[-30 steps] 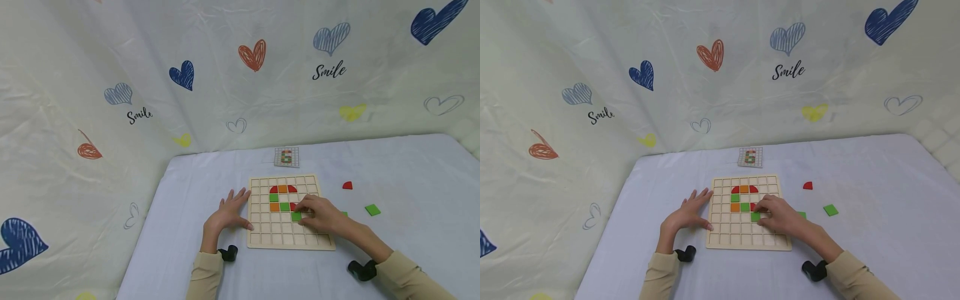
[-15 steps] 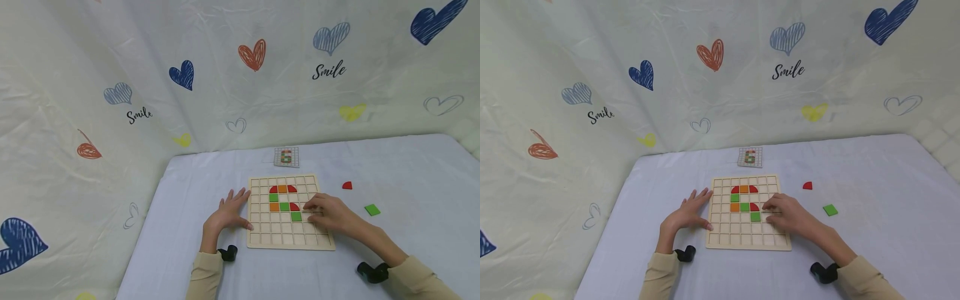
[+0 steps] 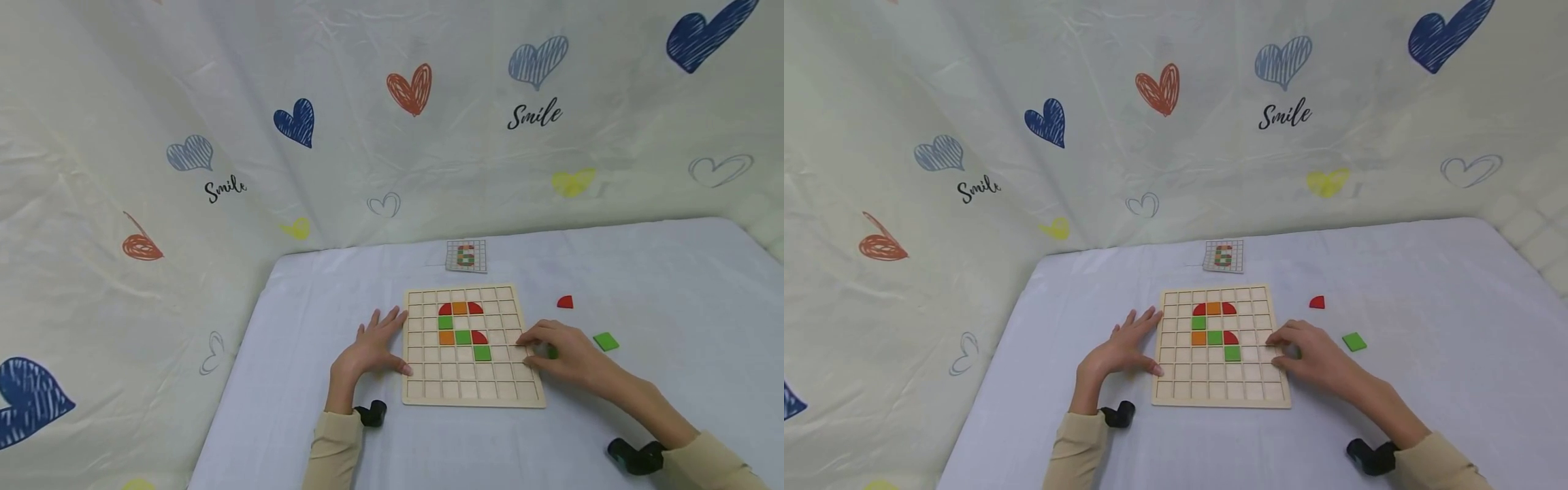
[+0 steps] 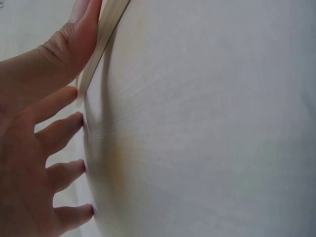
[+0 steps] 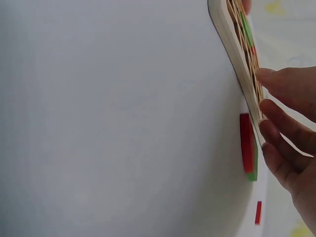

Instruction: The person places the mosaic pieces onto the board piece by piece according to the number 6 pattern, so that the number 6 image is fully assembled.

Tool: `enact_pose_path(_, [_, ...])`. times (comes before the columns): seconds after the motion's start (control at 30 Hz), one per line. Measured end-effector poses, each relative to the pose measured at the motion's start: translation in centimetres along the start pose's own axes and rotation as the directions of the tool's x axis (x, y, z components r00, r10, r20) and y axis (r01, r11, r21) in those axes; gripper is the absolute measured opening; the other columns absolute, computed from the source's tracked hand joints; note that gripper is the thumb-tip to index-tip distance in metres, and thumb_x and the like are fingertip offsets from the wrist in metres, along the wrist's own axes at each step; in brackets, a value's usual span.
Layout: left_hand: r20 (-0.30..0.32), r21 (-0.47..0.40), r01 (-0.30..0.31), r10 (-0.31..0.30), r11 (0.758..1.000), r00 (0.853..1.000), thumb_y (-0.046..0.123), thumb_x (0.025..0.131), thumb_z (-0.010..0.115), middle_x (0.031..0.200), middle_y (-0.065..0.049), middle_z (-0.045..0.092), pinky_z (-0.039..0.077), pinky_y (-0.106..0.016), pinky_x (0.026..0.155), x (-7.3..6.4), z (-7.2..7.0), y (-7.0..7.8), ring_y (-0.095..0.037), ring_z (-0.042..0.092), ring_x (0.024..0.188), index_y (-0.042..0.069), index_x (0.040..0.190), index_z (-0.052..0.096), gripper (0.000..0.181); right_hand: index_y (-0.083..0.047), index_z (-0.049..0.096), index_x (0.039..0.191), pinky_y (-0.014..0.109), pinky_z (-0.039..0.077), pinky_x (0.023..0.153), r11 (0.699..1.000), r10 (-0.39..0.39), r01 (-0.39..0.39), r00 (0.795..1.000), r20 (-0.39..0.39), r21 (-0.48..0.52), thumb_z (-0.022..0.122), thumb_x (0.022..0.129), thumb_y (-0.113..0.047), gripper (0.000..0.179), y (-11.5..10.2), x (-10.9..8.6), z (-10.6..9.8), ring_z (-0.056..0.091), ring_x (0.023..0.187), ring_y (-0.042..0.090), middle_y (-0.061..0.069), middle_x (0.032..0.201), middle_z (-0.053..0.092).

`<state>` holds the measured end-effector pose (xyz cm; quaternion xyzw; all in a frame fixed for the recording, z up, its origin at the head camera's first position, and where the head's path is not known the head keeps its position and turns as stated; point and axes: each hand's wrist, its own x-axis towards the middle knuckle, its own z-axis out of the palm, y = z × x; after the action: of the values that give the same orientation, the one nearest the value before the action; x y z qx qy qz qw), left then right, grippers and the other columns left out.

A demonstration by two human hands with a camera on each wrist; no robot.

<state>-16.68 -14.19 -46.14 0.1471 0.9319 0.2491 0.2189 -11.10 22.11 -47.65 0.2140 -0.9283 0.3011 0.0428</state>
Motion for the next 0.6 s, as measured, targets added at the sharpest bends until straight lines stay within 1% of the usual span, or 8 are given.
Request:
enact_pose_path(0.17, [-0.003,-0.013,-0.004,0.004,1.0,1.0,0.028,0.073,0.094,0.173,-0.005,0.017,0.002,-0.067,0.125,-0.1,-0.1,0.0,-0.04,-0.002,0.16,0.019,0.164,0.028,0.113,-0.012,0.078,0.103,0.026,0.057,0.072,1.0,0.002,-0.003,1.0,-0.027,-0.03,0.091,0.073,-0.006,0.033,0.8,-0.8,-0.3,0.057,0.086,0.014,-0.005,0.098,0.07])
enact_pose_path(0.3, [-0.009,-0.01,-0.011,0.011,1.0,1.0,0.028,0.073,0.094,0.173,-0.004,0.017,0.002,-0.068,0.125,-0.2,-0.1,0.1,-0.04,-0.001,0.16,0.019,0.164,0.028,0.113,-0.011,0.078,0.102,0.027,0.059,0.073,0.998,-0.005,0.001,0.999,-0.051,-0.067,0.091,0.072,-0.006,0.033,1.4,-1.2,-0.6,0.061,0.087,0.015,-0.004,0.099,0.07])
enact_pose_path(0.4, [-0.011,-0.009,-0.015,0.015,1.0,1.0,0.028,0.073,0.094,0.173,-0.004,0.017,0.002,-0.067,0.125,-0.2,-0.1,0.1,-0.039,-0.001,0.16,0.019,0.164,0.028,0.113,-0.012,0.079,0.1,0.028,0.061,0.074,0.995,-0.035,0.026,0.995,-0.096,-0.096,0.093,0.069,-0.004,0.035,1.8,-1.5,-0.7,0.064,0.087,0.016,-0.004,0.099,0.071])
enact_pose_path(0.5, [-0.012,-0.008,-0.016,0.016,1.0,1.0,0.028,0.073,0.094,0.173,-0.004,0.017,0.002,-0.067,0.125,-0.2,0.0,0.1,-0.039,-0.001,0.16,0.019,0.164,0.028,0.113,-0.011,0.078,0.097,0.028,0.06,0.072,0.991,-0.072,0.055,0.987,-0.143,-0.119,0.093,0.066,-0.001,0.036,2.5,-1.7,-0.9,0.064,0.085,0.016,-0.004,0.096,0.072])
enact_pose_path(0.6, [-0.012,-0.007,-0.013,0.013,1.0,1.0,0.028,0.073,0.094,0.173,-0.004,0.017,0.002,-0.067,0.126,-0.1,0.1,0.0,-0.039,-0.001,0.16,0.019,0.164,0.029,0.113,-0.009,0.077,0.095,0.029,0.06,0.068,0.99,-0.081,0.057,0.979,-0.186,-0.131,0.093,0.065,0.002,0.036,3.2,-1.7,-1.0,0.064,0.081,0.018,-0.001,0.093,0.073])
